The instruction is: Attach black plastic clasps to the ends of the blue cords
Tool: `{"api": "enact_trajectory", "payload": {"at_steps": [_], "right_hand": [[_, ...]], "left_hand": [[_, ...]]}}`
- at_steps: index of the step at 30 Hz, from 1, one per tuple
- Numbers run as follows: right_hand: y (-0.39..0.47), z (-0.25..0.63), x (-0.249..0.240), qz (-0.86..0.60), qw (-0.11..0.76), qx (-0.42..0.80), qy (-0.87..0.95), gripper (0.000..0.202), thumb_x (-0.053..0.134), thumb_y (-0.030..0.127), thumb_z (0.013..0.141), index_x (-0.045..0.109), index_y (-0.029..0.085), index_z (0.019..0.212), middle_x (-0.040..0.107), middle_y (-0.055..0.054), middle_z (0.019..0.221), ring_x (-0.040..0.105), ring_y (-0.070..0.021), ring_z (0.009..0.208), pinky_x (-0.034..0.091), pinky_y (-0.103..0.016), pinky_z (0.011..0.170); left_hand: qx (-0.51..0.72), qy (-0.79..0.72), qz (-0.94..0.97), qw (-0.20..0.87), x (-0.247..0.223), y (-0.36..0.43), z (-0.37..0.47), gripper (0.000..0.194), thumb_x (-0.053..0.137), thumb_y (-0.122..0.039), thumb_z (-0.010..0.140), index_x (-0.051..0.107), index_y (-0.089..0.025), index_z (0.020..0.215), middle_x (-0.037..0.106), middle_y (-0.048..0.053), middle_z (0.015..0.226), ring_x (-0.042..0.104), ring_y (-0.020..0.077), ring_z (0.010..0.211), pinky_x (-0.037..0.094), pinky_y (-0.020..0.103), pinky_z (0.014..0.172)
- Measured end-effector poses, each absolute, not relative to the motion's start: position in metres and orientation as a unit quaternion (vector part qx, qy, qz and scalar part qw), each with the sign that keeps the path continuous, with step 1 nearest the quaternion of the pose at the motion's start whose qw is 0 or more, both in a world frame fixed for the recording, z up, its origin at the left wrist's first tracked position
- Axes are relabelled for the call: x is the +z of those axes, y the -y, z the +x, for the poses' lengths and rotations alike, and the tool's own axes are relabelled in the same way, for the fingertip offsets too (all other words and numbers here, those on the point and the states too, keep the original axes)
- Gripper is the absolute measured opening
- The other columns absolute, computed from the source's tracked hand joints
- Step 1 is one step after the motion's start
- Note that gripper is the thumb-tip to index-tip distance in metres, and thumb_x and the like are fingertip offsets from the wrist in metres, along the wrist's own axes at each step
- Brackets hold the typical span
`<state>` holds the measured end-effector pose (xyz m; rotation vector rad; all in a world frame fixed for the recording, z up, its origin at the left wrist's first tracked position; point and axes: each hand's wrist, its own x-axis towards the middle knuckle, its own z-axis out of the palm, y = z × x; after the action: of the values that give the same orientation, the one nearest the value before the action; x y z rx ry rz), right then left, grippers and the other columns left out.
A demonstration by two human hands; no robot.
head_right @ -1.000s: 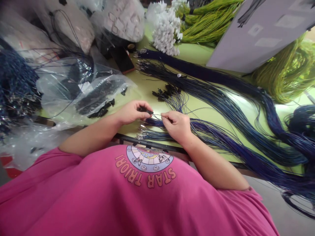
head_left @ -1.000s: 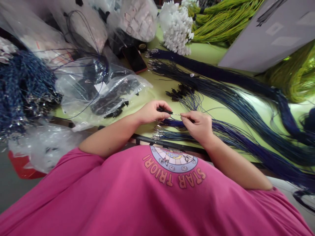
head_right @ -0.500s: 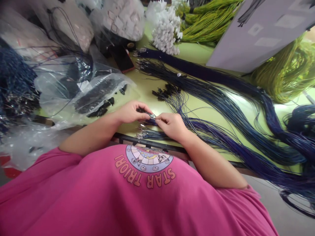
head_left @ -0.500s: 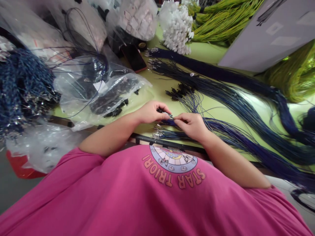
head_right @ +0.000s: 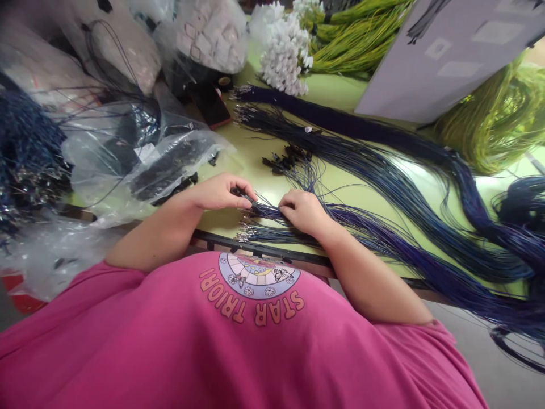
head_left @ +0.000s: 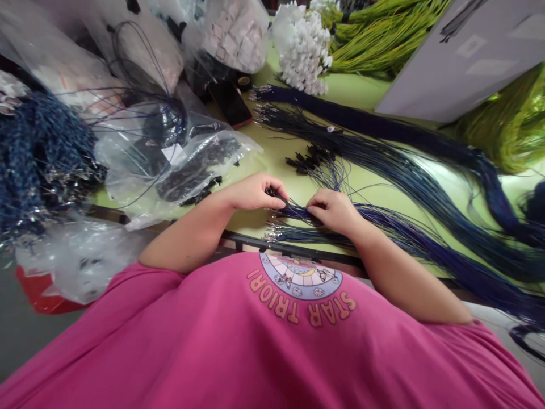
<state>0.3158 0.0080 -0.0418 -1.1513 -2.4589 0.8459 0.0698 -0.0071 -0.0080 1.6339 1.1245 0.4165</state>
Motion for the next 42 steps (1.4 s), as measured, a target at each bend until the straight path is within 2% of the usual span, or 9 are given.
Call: {"api": "enact_trajectory", "payload": {"at_steps": [6,9,12,16,20,25,35,42], "right_hand": [[-0.008,0.317,-0.039,-0.476,0.236,0.286,0.798,0.009,0.056,0.018,0.074,0.061,0.019,0.067,0.061,0.001,0.061,0.052,-0.0118,0.056,0.04,-0.025,0.058],[-0.004,0.318,-0.034,-0.467,0.267,0.286,0.793,0.009,0.058,0.025,0.076,0.065,0.019,0.078,0.057,0.003,0.058,0.049,-0.0106,0.051,0.04,-0.024,0.055],[0.004,0.318,-0.027,-0.413,0.308,0.254,0.819,0.017,0.059,0.028,0.08,0.068,0.019,0.091,0.06,0.002,0.06,0.052,-0.0113,0.053,0.043,-0.025,0.058],[0.014,0.317,-0.02,-0.296,0.326,0.238,0.866,0.017,0.055,0.026,0.087,0.071,0.019,0.088,0.067,-0.002,0.07,0.06,-0.0131,0.064,0.047,-0.026,0.066],[0.015,0.315,-0.019,-0.337,0.341,0.268,0.836,0.018,0.055,0.023,0.087,0.071,0.019,0.082,0.07,-0.003,0.074,0.063,-0.0132,0.066,0.047,-0.025,0.065],[0.015,0.314,-0.02,-0.386,0.334,0.255,0.821,0.019,0.055,0.023,0.085,0.071,0.019,0.075,0.071,-0.003,0.072,0.063,-0.0145,0.066,0.047,-0.027,0.064],[0.02,0.311,-0.03,-0.395,0.295,0.13,0.86,0.023,0.051,0.022,0.086,0.07,0.021,0.074,0.069,-0.003,0.068,0.062,-0.0155,0.065,0.046,-0.028,0.064],[0.019,0.312,-0.028,-0.402,0.25,0.187,0.861,0.025,0.048,0.024,0.089,0.07,0.02,0.077,0.071,-0.003,0.074,0.064,-0.0154,0.069,0.044,-0.027,0.067]], "left_hand": [[0.17,-0.457,0.681,0.546,-0.009,0.006,0.066,0.022,0.073,-0.025,0.069,0.071,-0.015,0.089,0.072,0.003,0.086,0.063,0.0102,0.074,0.049,0.025,0.076],[0.185,-0.457,0.67,0.555,-0.01,0.006,0.067,0.022,0.074,-0.025,0.069,0.071,-0.014,0.089,0.072,0.004,0.085,0.063,0.0103,0.073,0.049,0.025,0.076],[0.212,-0.46,0.644,0.573,-0.012,0.007,0.072,0.025,0.075,-0.027,0.07,0.07,-0.014,0.09,0.072,0.004,0.085,0.063,0.0105,0.072,0.049,0.026,0.074],[0.252,-0.465,0.594,0.607,-0.014,0.011,0.079,0.029,0.078,-0.03,0.068,0.069,-0.013,0.089,0.07,0.004,0.083,0.061,0.0093,0.068,0.048,0.024,0.068],[0.284,-0.467,0.549,0.632,-0.018,0.014,0.081,0.032,0.079,-0.032,0.067,0.068,-0.013,0.091,0.068,0.003,0.078,0.06,0.0084,0.065,0.046,0.022,0.063],[0.301,-0.467,0.529,0.642,-0.024,0.014,0.08,0.031,0.078,-0.032,0.068,0.068,-0.014,0.092,0.066,0.001,0.076,0.058,0.0069,0.061,0.042,0.02,0.058],[0.289,-0.506,0.551,0.597,-0.016,0.016,0.086,0.028,0.076,-0.028,0.068,0.068,-0.013,0.09,0.065,0.0,0.074,0.057,0.0075,0.063,0.044,0.022,0.064],[0.299,-0.508,0.557,0.586,-0.018,0.015,0.087,0.027,0.076,-0.026,0.068,0.068,-0.013,0.09,0.067,0.001,0.079,0.059,0.0079,0.069,0.047,0.023,0.07]]}}
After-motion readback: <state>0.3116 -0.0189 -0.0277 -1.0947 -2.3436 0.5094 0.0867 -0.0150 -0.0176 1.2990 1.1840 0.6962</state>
